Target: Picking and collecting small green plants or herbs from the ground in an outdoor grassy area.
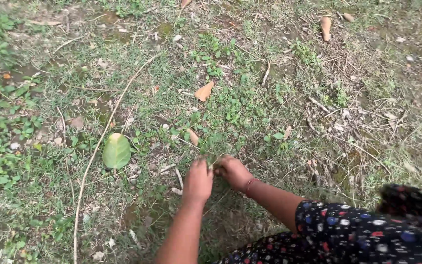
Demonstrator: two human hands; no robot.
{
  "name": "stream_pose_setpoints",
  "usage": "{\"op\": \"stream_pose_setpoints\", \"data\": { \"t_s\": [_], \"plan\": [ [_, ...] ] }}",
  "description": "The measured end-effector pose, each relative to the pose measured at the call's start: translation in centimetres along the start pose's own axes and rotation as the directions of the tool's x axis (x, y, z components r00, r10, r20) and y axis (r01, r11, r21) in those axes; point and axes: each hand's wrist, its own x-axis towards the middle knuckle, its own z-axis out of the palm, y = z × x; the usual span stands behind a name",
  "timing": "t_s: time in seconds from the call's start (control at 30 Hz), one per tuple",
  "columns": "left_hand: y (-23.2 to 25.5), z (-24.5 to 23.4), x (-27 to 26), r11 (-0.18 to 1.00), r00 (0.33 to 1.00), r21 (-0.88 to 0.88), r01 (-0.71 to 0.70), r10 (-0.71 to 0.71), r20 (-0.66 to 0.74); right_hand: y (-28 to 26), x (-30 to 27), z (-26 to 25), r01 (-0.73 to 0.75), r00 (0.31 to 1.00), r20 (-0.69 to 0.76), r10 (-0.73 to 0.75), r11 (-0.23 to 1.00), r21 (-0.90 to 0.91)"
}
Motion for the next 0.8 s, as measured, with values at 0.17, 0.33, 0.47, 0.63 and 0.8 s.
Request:
{"op": "stream_pose_setpoints", "data": {
  "t_s": [0.17, 0.33, 0.47, 0.63, 0.8],
  "plan": [
    [-1.8, 2.0, -0.4, 0.997, 0.992, -0.051, -0.058, 0.051, -0.117, 3.1, 1.0, 1.3, 0.117, 0.987, -0.102, -0.126, 0.989, -0.09],
    [-1.8, 2.2, -0.9, 0.997, 0.994, -0.046, 0.057, -0.061, -0.096, 0.1, 1.4, -0.8, -0.024, 0.999, 0.037, 0.02, 0.993, 0.117],
    [-1.5, 1.9, -1.3, 0.977, 0.976, -0.184, 0.106, -0.138, -0.171, 0.0, 1.6, -0.7, -0.111, 0.992, -0.023, 0.124, 0.948, 0.299],
    [-1.7, 1.6, -0.8, 0.974, 0.967, -0.158, 0.159, -0.186, -0.174, 0.6, 1.8, -0.7, -0.234, 0.971, 0.043, 0.237, 0.889, 0.394],
    [0.3, 1.0, -0.9, 0.98, 0.98, -0.069, 0.184, -0.189, -0.07, 0.6, 1.7, -1.5, -0.308, 0.951, 0.106, 0.289, 0.872, 0.381]
  ]
}}
